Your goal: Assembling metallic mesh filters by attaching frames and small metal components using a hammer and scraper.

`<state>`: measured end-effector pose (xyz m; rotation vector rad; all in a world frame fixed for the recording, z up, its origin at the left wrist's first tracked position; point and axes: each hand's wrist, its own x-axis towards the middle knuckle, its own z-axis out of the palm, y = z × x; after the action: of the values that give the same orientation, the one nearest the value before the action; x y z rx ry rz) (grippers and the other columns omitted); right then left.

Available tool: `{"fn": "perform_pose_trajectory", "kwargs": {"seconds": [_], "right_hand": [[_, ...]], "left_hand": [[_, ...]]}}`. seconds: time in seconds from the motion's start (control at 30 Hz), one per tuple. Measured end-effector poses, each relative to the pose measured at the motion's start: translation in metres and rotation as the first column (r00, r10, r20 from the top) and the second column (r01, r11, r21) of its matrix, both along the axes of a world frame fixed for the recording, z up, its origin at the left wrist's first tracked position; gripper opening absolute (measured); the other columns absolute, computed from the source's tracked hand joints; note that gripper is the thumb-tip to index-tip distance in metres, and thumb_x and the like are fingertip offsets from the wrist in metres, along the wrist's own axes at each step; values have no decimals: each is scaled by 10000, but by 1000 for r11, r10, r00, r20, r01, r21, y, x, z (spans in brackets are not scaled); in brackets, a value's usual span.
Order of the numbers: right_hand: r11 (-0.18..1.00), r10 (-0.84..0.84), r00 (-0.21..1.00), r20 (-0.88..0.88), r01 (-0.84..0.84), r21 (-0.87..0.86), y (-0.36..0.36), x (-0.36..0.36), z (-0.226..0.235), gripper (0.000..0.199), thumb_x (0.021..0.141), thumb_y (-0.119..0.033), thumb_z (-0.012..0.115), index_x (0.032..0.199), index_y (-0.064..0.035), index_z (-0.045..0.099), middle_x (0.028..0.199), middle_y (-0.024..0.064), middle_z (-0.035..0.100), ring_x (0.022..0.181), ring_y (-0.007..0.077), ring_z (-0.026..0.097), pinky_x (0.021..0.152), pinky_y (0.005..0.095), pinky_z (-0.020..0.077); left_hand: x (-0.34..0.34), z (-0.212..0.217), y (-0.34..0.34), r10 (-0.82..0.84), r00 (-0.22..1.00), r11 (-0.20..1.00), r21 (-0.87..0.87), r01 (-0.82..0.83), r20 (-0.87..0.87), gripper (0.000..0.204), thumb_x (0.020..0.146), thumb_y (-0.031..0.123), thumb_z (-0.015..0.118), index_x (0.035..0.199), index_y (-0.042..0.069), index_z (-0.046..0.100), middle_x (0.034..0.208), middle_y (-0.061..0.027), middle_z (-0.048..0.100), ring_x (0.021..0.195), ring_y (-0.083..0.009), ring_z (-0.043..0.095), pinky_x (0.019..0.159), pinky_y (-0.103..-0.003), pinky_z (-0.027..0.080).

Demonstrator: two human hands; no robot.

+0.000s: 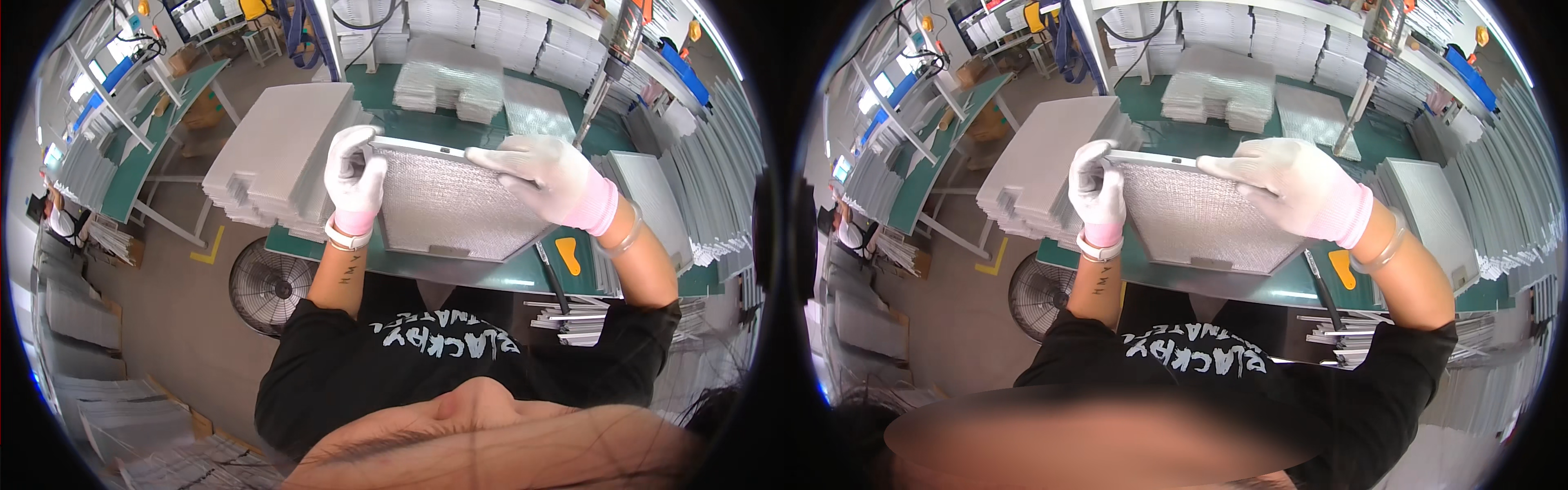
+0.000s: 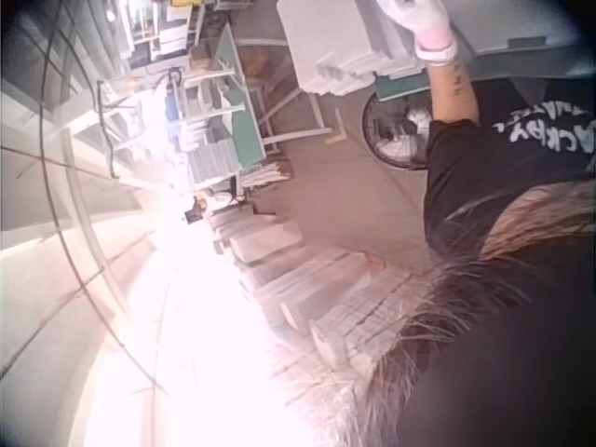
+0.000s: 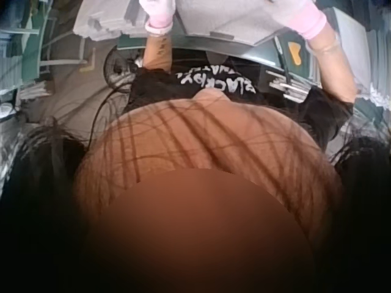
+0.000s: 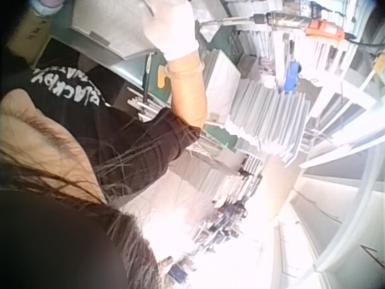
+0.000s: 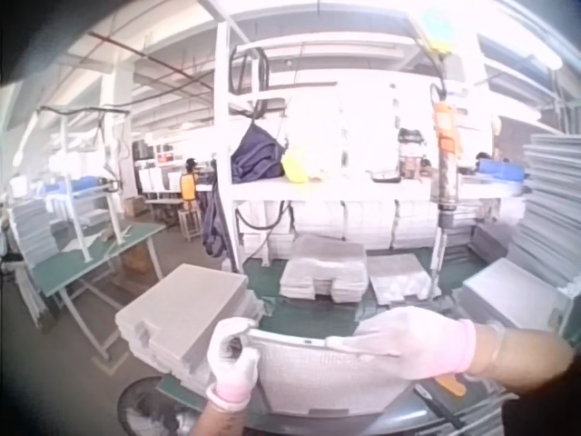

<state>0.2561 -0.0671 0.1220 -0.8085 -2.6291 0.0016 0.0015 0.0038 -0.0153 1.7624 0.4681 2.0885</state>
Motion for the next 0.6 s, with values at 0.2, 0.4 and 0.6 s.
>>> {"fn": "perform_pose_trajectory", "kwargs": {"seconds": [0.2,0.4,0.6], "right_hand": [[875,-210,933,-293,313,370,-42,28,3,349,788,-54,617,1136,-47,634,859,124,604,769,298,597,728,401,498],[433,-834,414,364,901,-32,-86,118,-203,387,880,-171,568,1255,-82,533,1010,185,606,882,364,632,786,436,530],[323,-870,376,320,923,-208,-104,139,-274,339,916,-168,535,1233,-49,516,1004,195,607,870,379,642,769,469,524]], "left_hand": [[-7,-10,17,137,991,973,-188,-136,-8,350,925,-65,449,1248,68,465,1078,5,469,843,-62,419,802,-202,380],[7,108,20,293,802,938,319,-136,-520,365,900,-16,525,1259,49,510,904,-112,629,728,-192,608,681,-294,506],[132,75,10,366,176,813,407,416,-914,395,843,170,560,1236,140,554,780,-61,561,726,-238,599,646,-373,498]]}}
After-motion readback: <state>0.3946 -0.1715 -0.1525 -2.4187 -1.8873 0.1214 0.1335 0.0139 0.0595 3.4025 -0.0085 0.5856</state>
